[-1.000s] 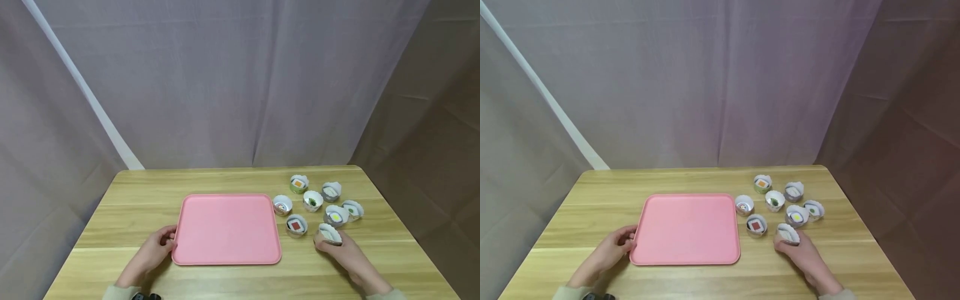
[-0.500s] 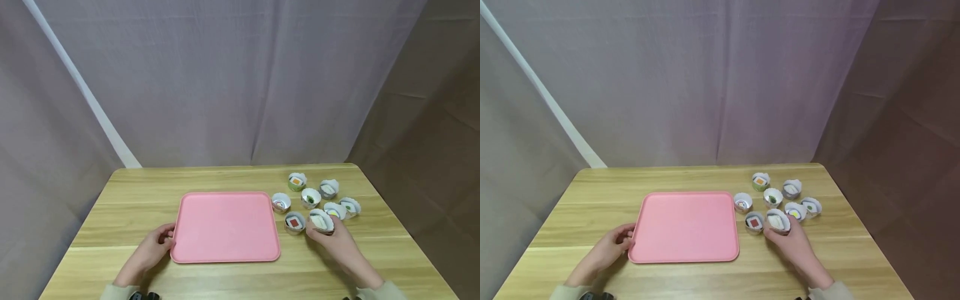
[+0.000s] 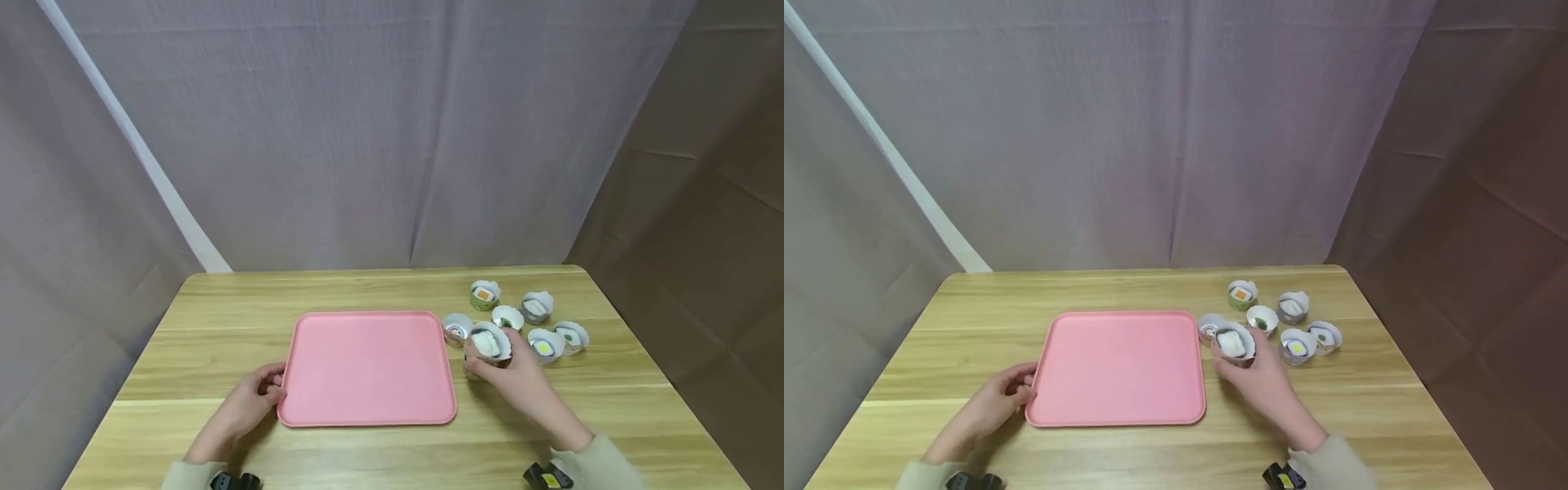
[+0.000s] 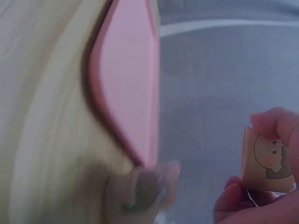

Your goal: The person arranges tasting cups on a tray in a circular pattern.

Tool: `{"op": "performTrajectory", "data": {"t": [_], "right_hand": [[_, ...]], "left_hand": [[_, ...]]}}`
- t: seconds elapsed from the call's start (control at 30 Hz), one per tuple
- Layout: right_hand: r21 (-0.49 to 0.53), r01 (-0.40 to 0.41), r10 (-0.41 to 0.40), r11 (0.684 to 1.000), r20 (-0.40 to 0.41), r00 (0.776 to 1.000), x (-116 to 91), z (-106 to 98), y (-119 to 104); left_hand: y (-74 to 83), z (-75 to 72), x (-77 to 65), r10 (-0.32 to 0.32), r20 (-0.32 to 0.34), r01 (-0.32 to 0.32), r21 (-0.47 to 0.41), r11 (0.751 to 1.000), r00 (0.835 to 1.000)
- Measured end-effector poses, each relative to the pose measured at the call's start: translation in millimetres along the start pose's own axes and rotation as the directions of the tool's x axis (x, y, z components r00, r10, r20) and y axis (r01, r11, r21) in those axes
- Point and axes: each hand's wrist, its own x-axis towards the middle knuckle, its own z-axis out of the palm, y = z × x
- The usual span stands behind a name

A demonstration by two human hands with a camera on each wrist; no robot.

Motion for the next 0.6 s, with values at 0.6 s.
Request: {"op": "performTrajectory", "data": {"t": [0.6], "right_hand": [[0.319,-0.134,0.050,0.938,0.260,0.964,24,124,-35]], "left_hand": [[-0.1,2.2,1.5,-0.008,-0.034,0.010,0.036,0.999,0.999]]}}
